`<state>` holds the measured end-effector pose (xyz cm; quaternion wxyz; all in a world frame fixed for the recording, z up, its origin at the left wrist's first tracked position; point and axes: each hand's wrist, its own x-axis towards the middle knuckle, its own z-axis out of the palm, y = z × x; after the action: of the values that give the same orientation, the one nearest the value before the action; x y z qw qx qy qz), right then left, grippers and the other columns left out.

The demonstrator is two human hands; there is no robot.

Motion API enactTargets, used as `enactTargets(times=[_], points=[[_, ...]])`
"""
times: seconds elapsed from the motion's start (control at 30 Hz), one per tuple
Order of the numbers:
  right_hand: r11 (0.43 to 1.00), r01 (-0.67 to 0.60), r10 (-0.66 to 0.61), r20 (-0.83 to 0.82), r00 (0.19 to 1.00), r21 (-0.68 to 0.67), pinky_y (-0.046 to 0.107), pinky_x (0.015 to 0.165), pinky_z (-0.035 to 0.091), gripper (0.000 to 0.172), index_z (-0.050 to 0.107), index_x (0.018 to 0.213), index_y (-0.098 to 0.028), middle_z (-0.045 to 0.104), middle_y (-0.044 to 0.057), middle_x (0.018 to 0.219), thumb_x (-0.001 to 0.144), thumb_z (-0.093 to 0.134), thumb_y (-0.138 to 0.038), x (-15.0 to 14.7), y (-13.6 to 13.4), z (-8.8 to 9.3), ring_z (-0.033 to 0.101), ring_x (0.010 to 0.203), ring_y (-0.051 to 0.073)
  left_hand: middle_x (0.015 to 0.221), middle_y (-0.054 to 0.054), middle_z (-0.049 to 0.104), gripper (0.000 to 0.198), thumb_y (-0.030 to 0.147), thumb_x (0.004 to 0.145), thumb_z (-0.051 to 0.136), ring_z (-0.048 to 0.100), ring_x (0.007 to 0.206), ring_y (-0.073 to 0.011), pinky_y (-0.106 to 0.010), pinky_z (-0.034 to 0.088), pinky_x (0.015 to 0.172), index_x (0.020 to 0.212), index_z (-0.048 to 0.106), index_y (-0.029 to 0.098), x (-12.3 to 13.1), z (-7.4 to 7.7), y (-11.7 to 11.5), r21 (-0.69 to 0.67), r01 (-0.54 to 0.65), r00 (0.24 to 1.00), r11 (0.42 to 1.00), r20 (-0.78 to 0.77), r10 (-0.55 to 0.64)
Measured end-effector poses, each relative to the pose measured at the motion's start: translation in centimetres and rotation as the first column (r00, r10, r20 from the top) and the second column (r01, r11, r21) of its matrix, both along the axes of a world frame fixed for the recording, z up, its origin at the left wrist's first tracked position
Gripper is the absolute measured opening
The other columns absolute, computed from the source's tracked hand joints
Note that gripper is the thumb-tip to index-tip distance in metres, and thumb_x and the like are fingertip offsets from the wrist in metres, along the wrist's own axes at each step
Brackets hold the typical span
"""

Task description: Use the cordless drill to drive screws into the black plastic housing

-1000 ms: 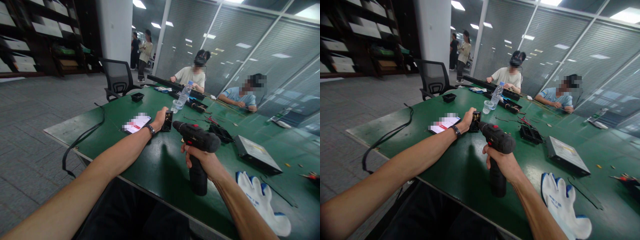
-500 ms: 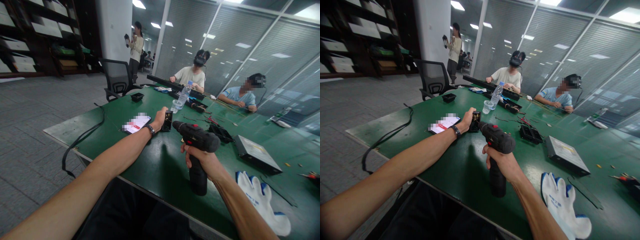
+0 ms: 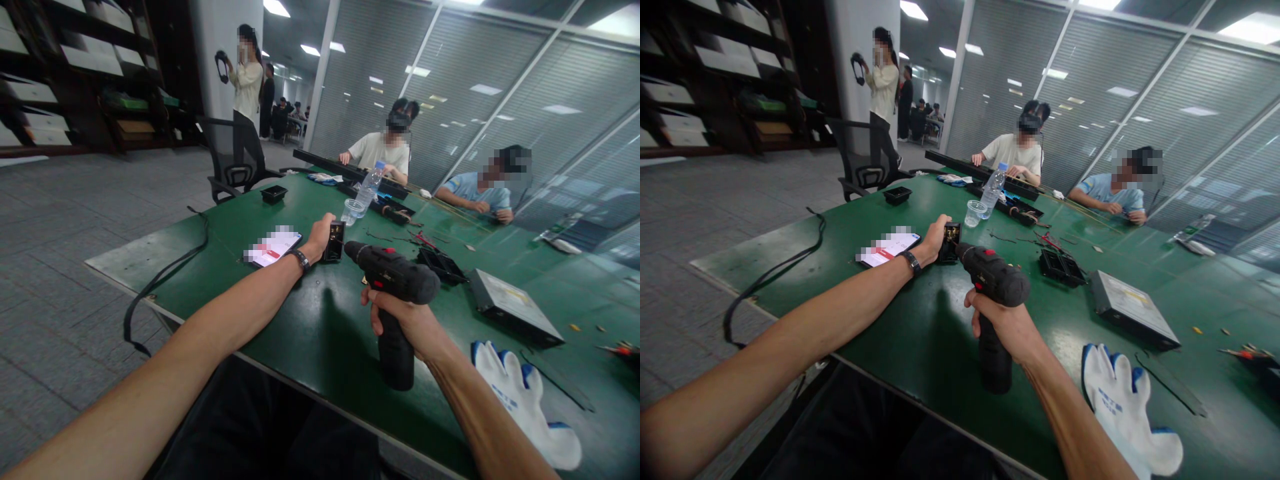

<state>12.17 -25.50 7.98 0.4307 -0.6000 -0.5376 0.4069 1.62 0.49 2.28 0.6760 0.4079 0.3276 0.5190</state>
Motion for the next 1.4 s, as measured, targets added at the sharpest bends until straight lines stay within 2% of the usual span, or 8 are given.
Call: enactTargets(times=[0.47, 0.83, 1.03, 1.4], points=[[1.0, 0.012, -0.012, 0.015, 1.0, 0.003, 0.039, 0.074, 0.045, 0.022, 0.076, 0.082, -0.023, 0.069, 0.001, 0.056, 0.087, 0.074, -0.044, -0.3, -0.1, 0.5, 0.059, 0.059, 0.021, 0.065, 0.001, 0.057, 0.037, 0.047, 0.099, 0.061, 0.053, 0.058, -0.0155, -0.029, 0.04, 0.058, 0.071, 0.059, 0.022, -0.1, -0.1, 0.0, 0.005, 0.005, 1.0, 1.0, -0.003, -0.005], [0.999, 0.039, -0.038, 0.01, 0.999, -0.039, 0.035, 0.06, 0.04, 0.025, 0.073, 0.08, -0.023, 0.067, 0.002, 0.052, 0.084, 0.075, -0.047, -0.6, 0.0, 0.5, 0.054, 0.052, 0.019, 0.065, 0.002, 0.056, 0.038, 0.046, 0.098, 0.063, 0.052, 0.059, -0.0151, -0.028, 0.039, 0.059, 0.069, 0.059, 0.022, -0.1, 0.0, 0.0, 0.0, -0.021, 1.0, 1.0, -0.007, 0.021], [0.996, 0.062, -0.062, 0.009, 0.998, -0.064, 0.034, 0.057, 0.038, 0.025, 0.071, 0.08, -0.023, 0.067, 0.001, 0.05, 0.079, 0.074, -0.048, -0.8, 0.0, 0.6, 0.051, 0.049, 0.017, 0.065, 0.001, 0.056, 0.038, 0.046, 0.098, 0.062, 0.053, 0.059, -0.0158, -0.029, 0.04, 0.058, 0.069, 0.059, 0.023, 0.0, 0.0, 0.1, 0.015, -0.017, 1.0, 1.0, -0.018, 0.017], [0.994, 0.075, -0.075, 0.01, 0.997, -0.079, 0.032, 0.057, 0.044, 0.025, 0.068, 0.077, -0.023, 0.066, 0.002, 0.048, 0.074, 0.074, -0.047, -1.4, 0.0, 1.3, 0.054, 0.049, 0.017, 0.066, 0.001, 0.056, 0.038, 0.047, 0.098, 0.062, 0.053, 0.059, -0.0155, -0.029, 0.039, 0.058, 0.07, 0.058, 0.023, 0.0, -0.1, 0.1, 0.01, -0.007, 1.0, 1.0, -0.006, 0.007]])
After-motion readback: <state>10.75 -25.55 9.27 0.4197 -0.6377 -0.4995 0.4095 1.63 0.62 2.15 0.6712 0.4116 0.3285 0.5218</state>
